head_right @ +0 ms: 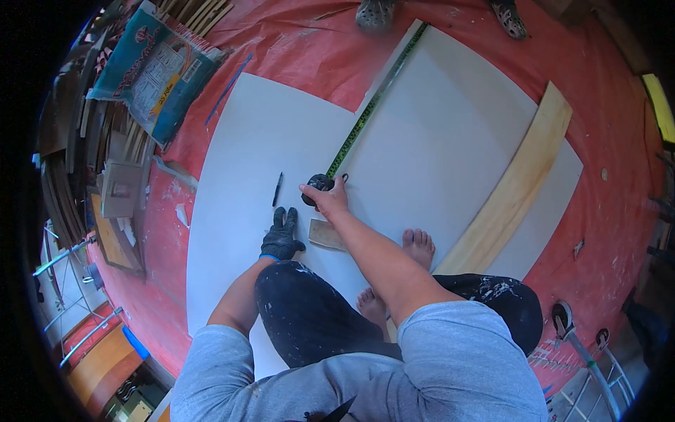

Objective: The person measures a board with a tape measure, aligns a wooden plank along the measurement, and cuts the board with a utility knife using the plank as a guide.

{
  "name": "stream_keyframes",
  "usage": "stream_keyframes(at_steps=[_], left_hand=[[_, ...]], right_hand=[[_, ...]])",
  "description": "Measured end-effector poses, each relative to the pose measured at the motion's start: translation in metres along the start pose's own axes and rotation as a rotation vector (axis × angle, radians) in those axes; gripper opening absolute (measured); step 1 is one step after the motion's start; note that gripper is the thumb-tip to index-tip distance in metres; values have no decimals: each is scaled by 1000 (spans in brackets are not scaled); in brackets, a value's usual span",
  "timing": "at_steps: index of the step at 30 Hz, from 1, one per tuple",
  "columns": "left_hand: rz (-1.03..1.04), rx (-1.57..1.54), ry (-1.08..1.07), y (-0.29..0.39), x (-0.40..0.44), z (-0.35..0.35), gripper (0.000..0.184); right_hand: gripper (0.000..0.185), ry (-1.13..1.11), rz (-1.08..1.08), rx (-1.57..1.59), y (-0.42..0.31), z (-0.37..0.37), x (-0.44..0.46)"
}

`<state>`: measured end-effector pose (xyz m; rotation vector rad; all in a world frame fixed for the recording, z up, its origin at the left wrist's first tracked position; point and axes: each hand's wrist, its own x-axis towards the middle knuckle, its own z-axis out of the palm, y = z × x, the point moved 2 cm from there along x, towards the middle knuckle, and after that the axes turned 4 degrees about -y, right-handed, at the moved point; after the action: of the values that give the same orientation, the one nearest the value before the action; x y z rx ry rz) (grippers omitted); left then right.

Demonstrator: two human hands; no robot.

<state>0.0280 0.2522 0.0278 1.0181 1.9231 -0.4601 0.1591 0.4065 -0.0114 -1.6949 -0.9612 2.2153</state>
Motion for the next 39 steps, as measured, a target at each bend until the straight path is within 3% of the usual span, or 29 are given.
stream_keyframes(at_steps=[4,9,15,18,23,25,27,31,34,39], left_hand=[[-6,1,33,2,-3,0,124],[-5,-8,39,-1,0,1,124],[3,1,55,-7,6,11,121],[-3,113,211,-4,17,24,97],[550,319,544,37,37,65,53],[580,228,488,47,51,76,42],[569,220,568,44,66,94,42],[430,225,607,37,59,93,42],[194,166,368,26,54,75,44],[157,82,419,-1,55,90,46]], right_hand=[[133,-24,11,-17,-3,-1,-3],[130,64,-122,-69,8,-3,12],[126,98,-80,-73,-7,-30,-22],[124,178,-102,-96,13,-56,-29],[124,280,-64,-125,5,-128,-56],[124,421,-128,-183,1,-157,-55],[120,521,-171,-172,-3,-184,-56],[115,398,-127,5,-31,-192,-83],[115,352,-103,62,-25,-187,-84],[108,365,-107,61,-29,-200,-88]])
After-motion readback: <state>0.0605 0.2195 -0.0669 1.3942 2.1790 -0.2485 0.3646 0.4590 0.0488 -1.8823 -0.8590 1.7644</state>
